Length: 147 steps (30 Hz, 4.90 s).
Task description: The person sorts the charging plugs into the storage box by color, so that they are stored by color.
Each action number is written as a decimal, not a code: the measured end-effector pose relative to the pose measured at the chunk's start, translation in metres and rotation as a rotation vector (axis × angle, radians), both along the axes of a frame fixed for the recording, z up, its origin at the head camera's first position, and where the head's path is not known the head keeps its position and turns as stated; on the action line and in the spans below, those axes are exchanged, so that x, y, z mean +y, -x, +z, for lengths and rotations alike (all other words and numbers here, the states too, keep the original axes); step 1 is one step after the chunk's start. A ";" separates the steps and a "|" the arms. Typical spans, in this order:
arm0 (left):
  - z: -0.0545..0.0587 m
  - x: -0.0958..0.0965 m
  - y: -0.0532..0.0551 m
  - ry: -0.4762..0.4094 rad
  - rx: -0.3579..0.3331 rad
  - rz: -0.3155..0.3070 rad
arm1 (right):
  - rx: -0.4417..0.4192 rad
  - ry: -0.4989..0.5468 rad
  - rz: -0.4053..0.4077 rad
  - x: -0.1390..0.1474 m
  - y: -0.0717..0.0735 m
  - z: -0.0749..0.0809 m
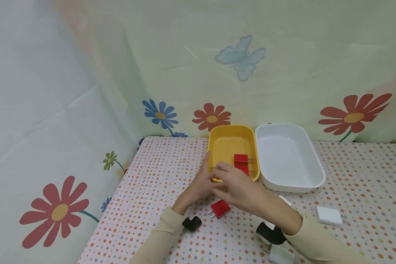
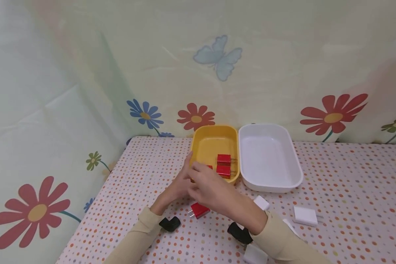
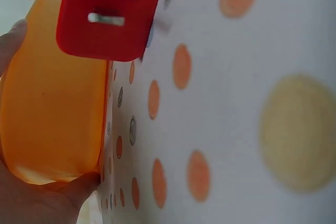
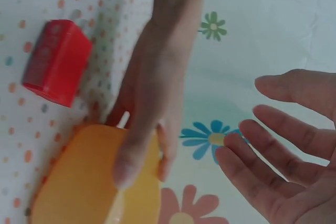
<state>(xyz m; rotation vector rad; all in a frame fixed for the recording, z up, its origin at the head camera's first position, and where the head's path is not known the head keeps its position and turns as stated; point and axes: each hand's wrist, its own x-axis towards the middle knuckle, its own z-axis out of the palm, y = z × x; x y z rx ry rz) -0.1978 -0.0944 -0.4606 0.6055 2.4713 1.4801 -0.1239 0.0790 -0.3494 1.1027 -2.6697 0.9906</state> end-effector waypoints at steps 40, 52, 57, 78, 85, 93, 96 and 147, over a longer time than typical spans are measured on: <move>0.002 0.000 -0.002 -0.053 -0.017 0.037 | -0.191 -0.205 0.103 0.008 -0.016 -0.072; 0.001 0.001 -0.002 -0.060 -0.019 0.025 | -0.221 -0.230 0.094 0.007 -0.015 -0.078; 0.001 0.001 -0.003 -0.054 -0.023 0.027 | -0.226 -0.210 0.089 0.008 -0.016 -0.080; 0.000 -0.001 0.000 -0.066 -0.024 -0.010 | -0.064 -0.015 0.008 0.038 0.010 -0.022; 0.001 0.000 -0.001 -0.097 0.000 -0.033 | -0.046 0.033 -0.075 0.036 0.051 -0.012; 0.000 -0.003 -0.004 -0.033 -0.056 0.053 | -0.056 0.013 -0.165 0.024 0.097 -0.024; 0.000 -0.002 -0.004 -0.032 -0.052 0.047 | -0.076 0.001 -0.208 0.020 0.107 -0.034; 0.001 0.006 -0.004 -0.036 -0.003 -0.010 | -0.284 -0.105 -0.310 0.016 0.131 -0.073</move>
